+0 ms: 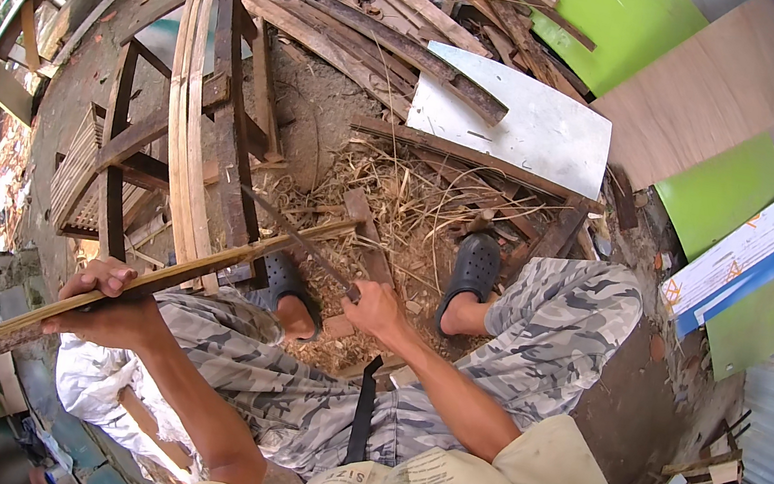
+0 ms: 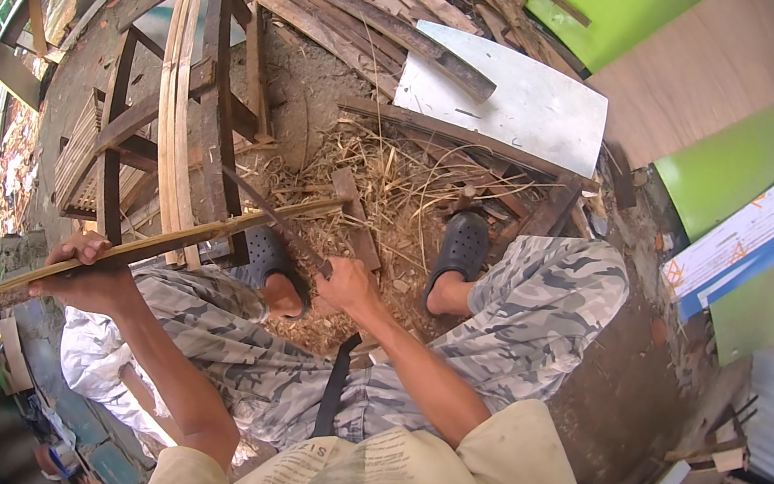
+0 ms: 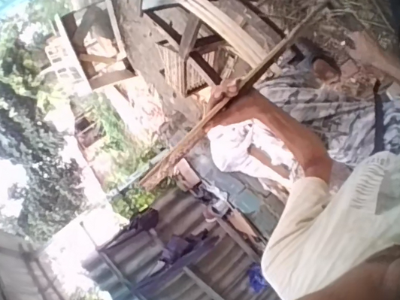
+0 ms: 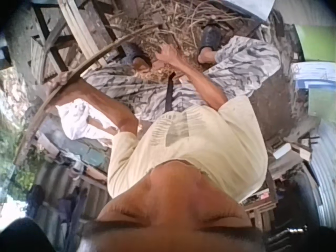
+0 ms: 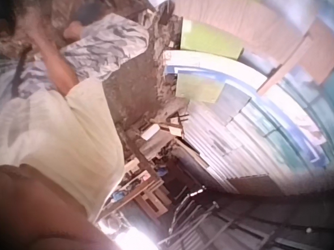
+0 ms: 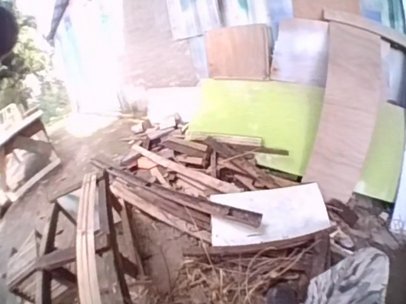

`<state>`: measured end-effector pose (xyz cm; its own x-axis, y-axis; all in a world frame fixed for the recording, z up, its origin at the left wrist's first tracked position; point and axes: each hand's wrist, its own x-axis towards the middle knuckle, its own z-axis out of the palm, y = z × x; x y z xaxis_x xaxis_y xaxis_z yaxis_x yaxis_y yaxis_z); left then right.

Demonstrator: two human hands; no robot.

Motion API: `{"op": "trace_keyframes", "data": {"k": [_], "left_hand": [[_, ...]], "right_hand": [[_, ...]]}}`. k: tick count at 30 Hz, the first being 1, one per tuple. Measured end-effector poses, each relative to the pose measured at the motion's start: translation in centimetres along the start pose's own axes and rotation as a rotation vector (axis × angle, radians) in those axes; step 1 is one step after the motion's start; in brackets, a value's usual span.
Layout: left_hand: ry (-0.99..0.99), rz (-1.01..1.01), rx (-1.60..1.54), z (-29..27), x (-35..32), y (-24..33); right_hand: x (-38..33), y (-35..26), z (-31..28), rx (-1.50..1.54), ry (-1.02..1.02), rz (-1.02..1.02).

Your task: The person sits on the ground and uses a machete to shave and shape a long wooden stick. They repeatedly scrape the surface of the wood, creating shavings, and occasionally reposition the stick to work on different sections.

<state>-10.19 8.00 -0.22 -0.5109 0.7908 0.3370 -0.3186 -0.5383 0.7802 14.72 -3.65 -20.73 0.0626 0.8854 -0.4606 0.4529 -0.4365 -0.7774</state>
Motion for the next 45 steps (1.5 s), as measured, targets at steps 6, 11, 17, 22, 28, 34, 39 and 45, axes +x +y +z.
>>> {"op": "trace_keyframes", "data": {"k": [6,11,17,22,28,34,39,45], "left_hand": [[0.012,0.026,0.031,0.9,0.5,-0.7],[0.002,0.063,0.091,0.2,0.8,-0.6],[-0.008,0.003,0.008,1.8,1.4,-1.8],[-0.115,0.055,0.044,0.4,2.1,-1.6],[-0.457,0.074,-0.174,0.8,1.8,-1.6],[-0.37,-0.037,-0.182,2.7,0.6,0.1],[-0.378,-0.064,-0.271,1.1,0.2,0.3],[-0.458,-0.081,-0.314,1.3,-0.9,0.8]], "right_hand": [[3.9,7.9,1.4,0.036,0.05,0.291],[4.2,7.6,2.7,-0.001,0.051,0.156],[7.8,15.0,2.7,0.063,-0.037,0.605],[5.5,12.2,3.3,0.039,0.0,0.31],[6.3,10.7,0.2,-0.034,-0.033,0.524],[1.6,0.0,-2.6,-0.051,-0.018,0.214],[-6.3,-9.1,-2.5,0.078,-0.056,-0.121],[-8.5,-10.3,0.0,0.069,0.026,-0.297]]}}
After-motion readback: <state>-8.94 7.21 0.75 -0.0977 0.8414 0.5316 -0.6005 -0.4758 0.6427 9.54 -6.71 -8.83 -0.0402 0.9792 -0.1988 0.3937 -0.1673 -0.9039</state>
